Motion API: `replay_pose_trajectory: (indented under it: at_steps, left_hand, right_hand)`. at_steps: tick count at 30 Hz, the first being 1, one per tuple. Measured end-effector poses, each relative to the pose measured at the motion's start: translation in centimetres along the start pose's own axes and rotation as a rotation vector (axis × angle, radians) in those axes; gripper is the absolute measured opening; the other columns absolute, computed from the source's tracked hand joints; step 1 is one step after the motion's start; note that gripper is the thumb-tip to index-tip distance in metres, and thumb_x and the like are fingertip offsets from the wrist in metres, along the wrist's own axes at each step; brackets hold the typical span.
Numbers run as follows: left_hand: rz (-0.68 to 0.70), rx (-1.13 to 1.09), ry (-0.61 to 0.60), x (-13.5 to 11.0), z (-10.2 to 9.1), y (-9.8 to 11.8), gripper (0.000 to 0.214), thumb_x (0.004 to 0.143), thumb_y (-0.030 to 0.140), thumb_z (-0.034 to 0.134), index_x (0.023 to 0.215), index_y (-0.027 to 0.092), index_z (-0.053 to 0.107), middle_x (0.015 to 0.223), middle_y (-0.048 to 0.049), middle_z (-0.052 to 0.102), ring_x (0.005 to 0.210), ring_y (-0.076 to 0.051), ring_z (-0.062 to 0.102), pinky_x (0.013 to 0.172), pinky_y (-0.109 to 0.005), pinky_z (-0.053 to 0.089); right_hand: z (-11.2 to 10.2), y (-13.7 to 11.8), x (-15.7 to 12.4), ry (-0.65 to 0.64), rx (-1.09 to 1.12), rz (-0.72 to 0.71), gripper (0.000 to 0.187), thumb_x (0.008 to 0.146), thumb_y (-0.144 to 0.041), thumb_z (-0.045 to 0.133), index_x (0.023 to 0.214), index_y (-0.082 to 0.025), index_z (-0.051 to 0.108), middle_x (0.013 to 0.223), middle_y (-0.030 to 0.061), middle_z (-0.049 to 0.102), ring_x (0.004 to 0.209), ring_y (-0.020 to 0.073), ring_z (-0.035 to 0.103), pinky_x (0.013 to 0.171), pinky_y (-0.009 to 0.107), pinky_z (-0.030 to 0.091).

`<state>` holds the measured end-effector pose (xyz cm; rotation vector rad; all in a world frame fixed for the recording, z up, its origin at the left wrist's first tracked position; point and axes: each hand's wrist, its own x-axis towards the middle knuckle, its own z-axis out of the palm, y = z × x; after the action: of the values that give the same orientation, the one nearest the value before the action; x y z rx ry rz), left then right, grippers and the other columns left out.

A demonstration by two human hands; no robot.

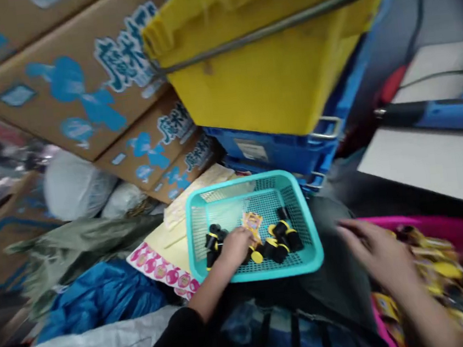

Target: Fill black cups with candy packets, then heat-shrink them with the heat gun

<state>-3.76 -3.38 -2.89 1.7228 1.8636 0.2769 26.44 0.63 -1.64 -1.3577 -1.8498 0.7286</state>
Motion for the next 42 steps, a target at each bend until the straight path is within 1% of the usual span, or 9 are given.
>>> replay_pose_trajectory:
  at_steps: [5,10,17,22,26,31,35,39,42]
  left_hand:
    - [-0.029,-0.183,0.127,0.4,-1.4,-0.4,0.015,0.079,0.021,0.057,0.074,0.017,0.070,0.086,-0.0087,0.069,0.090,-0.022,0.060,0.089,-0.036,0.043]
    - [-0.131,-0.373,0.217,-0.1,-3.4,-1.1,0.025,0.077,0.034,0.060,0.094,0.018,0.067,0.068,-0.0034,0.070,0.060,-0.018,0.062,0.060,-0.029,0.048]
    - [0.013,-0.504,0.427,-1.8,-5.6,-0.3,0.015,0.068,0.033,0.070,0.067,0.019,0.063,0.091,-0.0057,0.070,0.088,-0.020,0.065,0.076,-0.029,0.050]
    - [-0.147,-0.913,0.245,-2.1,-5.9,1.4,0.037,0.059,0.033,0.079,0.086,0.018,0.058,0.056,0.0057,0.060,0.048,-0.010,0.055,0.052,-0.021,0.046]
    - [-0.188,-1.053,0.188,-1.6,-5.4,1.9,0.053,0.060,0.035,0.080,0.103,0.017,0.054,0.061,0.0040,0.065,0.051,-0.010,0.059,0.054,-0.021,0.048]
    - [-0.211,-1.145,0.218,-1.1,-5.0,2.5,0.050,0.055,0.032,0.083,0.096,0.017,0.058,0.065,0.0027,0.068,0.053,-0.010,0.062,0.056,-0.020,0.050]
    - [-0.264,-1.125,0.355,-0.7,-4.9,2.2,0.036,0.054,0.034,0.084,0.077,0.015,0.064,0.065,0.0008,0.070,0.049,-0.009,0.059,0.052,-0.019,0.049]
    - [-0.298,-1.043,0.371,-0.5,-4.8,2.0,0.035,0.053,0.034,0.085,0.077,0.014,0.072,0.073,-0.0023,0.074,0.056,-0.011,0.063,0.058,-0.023,0.053]
    - [-0.311,-1.040,0.298,-0.5,-4.5,2.0,0.035,0.053,0.035,0.085,0.079,0.014,0.074,0.074,-0.0030,0.074,0.062,-0.013,0.065,0.064,-0.024,0.054]
  right_hand:
    - [6.9,-4.2,2.4,-0.338,0.281,-0.049,0.018,0.088,-0.032,0.053,0.090,-0.022,0.068,0.096,0.0068,0.069,0.089,0.0231,0.063,0.082,0.037,0.046]
    - [10.9,-5.6,4.2,-0.408,0.396,0.127,0.022,0.089,-0.031,0.048,0.089,-0.019,0.067,0.089,0.0037,0.069,0.083,0.0188,0.062,0.077,0.031,0.043]
    - [11.5,-6.4,3.8,-0.469,0.673,0.259,0.038,0.091,-0.046,0.042,0.093,-0.016,0.066,0.092,0.0054,0.067,0.086,0.0178,0.061,0.080,0.031,0.045]
    - [11.3,-8.8,4.1,-0.467,0.718,0.123,0.035,0.080,-0.048,0.062,0.096,-0.018,0.067,0.105,0.0057,0.064,0.096,0.0181,0.057,0.082,0.030,0.043]
    - [12.2,-9.8,4.2,-0.407,0.671,0.234,0.032,0.076,-0.045,0.065,0.066,-0.015,0.061,0.069,-0.0001,0.059,0.066,0.0118,0.052,0.063,0.024,0.040]
    - [11.6,-8.5,4.4,-0.348,0.665,0.218,0.035,0.085,-0.048,0.055,0.072,-0.016,0.059,0.070,-0.0011,0.058,0.067,0.0118,0.053,0.065,0.024,0.040]
    - [9.2,-6.7,5.1,-0.303,0.273,0.143,0.026,0.095,-0.033,0.041,0.099,-0.017,0.062,0.096,0.0049,0.065,0.091,0.0169,0.058,0.082,0.029,0.042]
    - [8.9,-5.8,5.5,-0.651,-0.389,-0.092,0.025,0.083,-0.011,0.053,0.105,-0.013,0.064,0.110,0.0134,0.063,0.110,0.0294,0.050,0.090,0.040,0.040]
    - [9.5,-5.4,5.9,-0.766,-0.572,-0.172,0.023,0.083,-0.010,0.053,0.102,-0.010,0.067,0.112,0.0180,0.061,0.114,0.0367,0.045,0.090,0.048,0.039]
